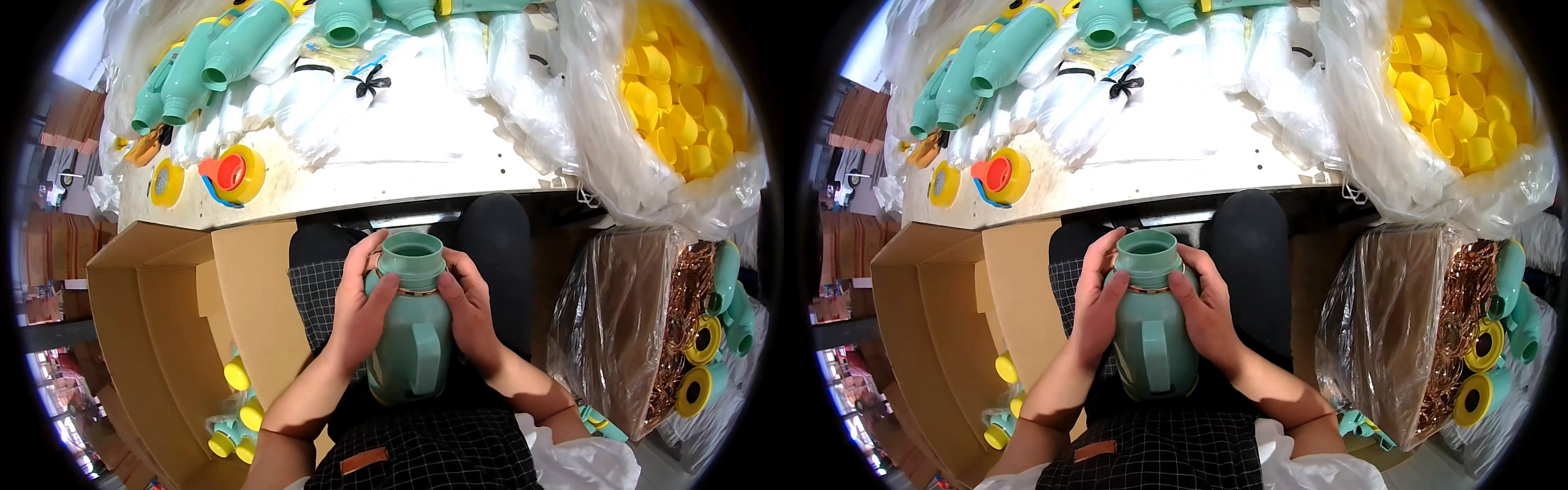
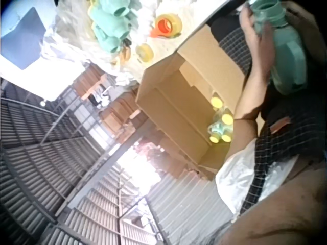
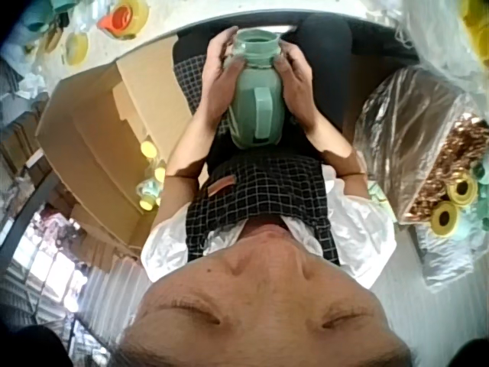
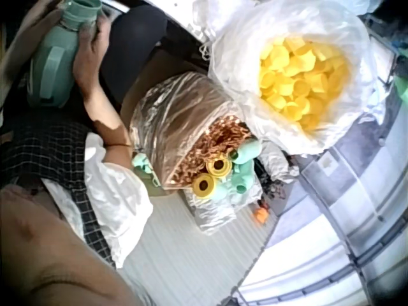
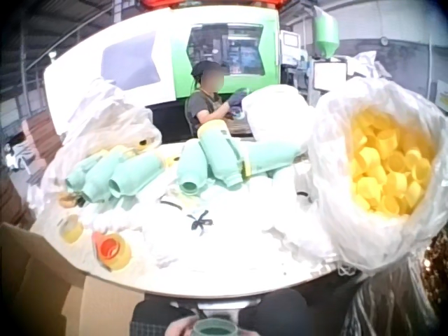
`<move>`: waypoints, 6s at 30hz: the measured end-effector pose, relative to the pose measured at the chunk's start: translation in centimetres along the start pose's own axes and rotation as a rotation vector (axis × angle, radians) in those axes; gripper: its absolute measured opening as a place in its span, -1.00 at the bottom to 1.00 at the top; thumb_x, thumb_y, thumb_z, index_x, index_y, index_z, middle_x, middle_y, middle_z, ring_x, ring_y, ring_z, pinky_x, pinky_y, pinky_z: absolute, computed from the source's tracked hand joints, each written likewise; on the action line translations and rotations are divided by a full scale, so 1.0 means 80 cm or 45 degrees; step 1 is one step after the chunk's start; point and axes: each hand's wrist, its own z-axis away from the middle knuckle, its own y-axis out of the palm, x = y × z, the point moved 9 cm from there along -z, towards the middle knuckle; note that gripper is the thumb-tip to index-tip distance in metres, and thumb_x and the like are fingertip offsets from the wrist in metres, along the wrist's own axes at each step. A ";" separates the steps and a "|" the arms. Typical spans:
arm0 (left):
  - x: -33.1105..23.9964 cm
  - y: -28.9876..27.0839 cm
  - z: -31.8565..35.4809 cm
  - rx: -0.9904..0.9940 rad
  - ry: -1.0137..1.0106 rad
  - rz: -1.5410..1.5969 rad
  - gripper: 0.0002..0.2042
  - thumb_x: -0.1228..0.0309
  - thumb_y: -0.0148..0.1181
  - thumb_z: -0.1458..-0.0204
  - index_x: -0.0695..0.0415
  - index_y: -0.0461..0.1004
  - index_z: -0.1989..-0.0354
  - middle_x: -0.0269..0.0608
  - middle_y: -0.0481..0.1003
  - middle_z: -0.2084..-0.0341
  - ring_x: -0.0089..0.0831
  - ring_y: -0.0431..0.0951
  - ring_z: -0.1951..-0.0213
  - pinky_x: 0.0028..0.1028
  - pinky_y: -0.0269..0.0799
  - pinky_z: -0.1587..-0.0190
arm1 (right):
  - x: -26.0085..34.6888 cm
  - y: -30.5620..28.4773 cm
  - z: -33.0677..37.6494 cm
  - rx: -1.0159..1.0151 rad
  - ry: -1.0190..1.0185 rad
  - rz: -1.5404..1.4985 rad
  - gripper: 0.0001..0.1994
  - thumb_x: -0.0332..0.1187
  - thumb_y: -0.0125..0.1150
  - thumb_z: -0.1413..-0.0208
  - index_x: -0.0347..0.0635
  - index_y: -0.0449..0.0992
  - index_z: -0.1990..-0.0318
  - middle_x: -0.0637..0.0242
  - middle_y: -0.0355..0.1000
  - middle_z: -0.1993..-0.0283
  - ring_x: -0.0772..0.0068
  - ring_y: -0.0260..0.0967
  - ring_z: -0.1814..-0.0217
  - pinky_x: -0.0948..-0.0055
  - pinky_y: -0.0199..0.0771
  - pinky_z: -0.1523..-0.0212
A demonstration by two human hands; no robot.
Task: The person assembles teal plastic pitchers by hand at a workbench. They pick up a pitcher body, insert a copper-colored metal ring into the neck, and then screw on a yellow lid. The completed units are placed into a cardboard box. The process is repeated for multiple pitchers.
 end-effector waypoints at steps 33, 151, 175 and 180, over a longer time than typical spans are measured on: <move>0.032 -0.033 0.041 -0.440 0.000 -0.170 -0.64 0.24 -0.11 -0.35 0.24 0.33 -0.16 -0.18 0.40 0.01 -0.39 0.39 -0.02 -0.36 0.22 -0.22 | 0.213 -0.032 0.031 0.046 -0.758 0.495 -0.27 -0.24 0.68 0.29 -0.21 0.43 -0.09 0.18 0.40 -0.10 0.27 0.42 -0.12 0.29 0.41 -0.12; 0.372 -0.667 0.239 -1.125 -1.052 -0.069 -0.78 0.35 0.25 -0.09 0.25 0.63 0.20 -0.16 0.62 0.39 -0.37 0.62 0.41 -0.35 0.55 0.37 | -0.051 0.207 -0.099 0.846 -0.080 0.780 -0.74 -0.53 0.17 -0.21 -0.31 0.47 -0.05 0.25 0.54 0.09 0.54 0.49 0.13 0.55 0.50 0.07; 0.276 -0.751 0.017 -0.457 -0.725 -1.934 -0.11 0.27 0.49 0.20 -0.02 0.12 -0.36 0.04 0.14 -0.35 -0.06 0.21 -0.35 -0.11 0.22 -0.33 | 0.025 0.475 -0.482 0.012 -1.973 2.360 -0.28 -0.35 0.55 0.19 0.21 0.43 -0.24 0.29 0.27 -0.29 0.10 0.22 -0.32 0.04 0.23 -0.23; 0.261 -0.757 0.032 -0.837 -0.816 -1.698 -0.27 0.18 0.50 0.26 0.08 0.29 -0.12 -0.03 0.45 0.02 -0.08 0.40 -0.11 -0.15 0.34 -0.15 | 0.066 0.438 -0.513 0.034 -2.138 2.099 -0.34 -0.36 0.57 0.18 0.14 0.49 -0.19 0.21 0.44 -0.06 0.10 0.34 -0.16 0.13 0.29 -0.18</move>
